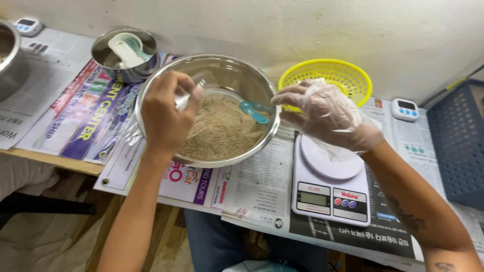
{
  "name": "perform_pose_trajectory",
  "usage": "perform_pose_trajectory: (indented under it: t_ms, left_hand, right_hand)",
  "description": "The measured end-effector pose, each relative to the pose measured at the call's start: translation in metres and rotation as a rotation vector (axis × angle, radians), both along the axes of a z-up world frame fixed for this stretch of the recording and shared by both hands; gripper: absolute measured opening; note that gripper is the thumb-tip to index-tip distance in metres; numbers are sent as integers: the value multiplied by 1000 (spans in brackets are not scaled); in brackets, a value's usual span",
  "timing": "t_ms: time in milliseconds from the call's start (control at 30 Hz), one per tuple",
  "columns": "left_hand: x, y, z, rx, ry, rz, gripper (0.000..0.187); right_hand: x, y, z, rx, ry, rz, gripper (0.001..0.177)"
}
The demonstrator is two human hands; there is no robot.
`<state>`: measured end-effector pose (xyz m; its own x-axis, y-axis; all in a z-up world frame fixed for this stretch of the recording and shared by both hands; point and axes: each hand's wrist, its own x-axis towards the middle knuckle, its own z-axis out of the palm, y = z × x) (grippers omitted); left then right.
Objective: Scooping material into small bags, weighing them on a digital scale, and placing them into a storage crate.
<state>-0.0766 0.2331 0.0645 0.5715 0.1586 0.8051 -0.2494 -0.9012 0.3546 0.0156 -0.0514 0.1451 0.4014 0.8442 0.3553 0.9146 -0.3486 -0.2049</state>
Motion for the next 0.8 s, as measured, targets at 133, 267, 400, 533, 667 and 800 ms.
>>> perform_pose_trajectory:
  t_ms: [133,267,400,533,667,800]
  left_hand:
    - [13,35,8,-144,25,-28,17]
    - [42,65,5,-104,79,-88,25]
    - [62,80,-19,-89,161,-110,19]
    - [71,86,-46,-66,171,-73,22]
    - [61,72,-33,3,235,-58,23]
    - [61,75,-31,-8,232,-66,22]
  right_hand:
    - [-7,33,7,-428,29,-126,38]
    - [8,60,10,-791,96,-236,48]
    - [38,74,-15,-797,72,-155,19]
    - [60,89,-40,-1164,-179,-71,38]
    - [70,90,-60,-1165,-397,-79,34]
    - [77,96,-56,-888,-18,-243,40]
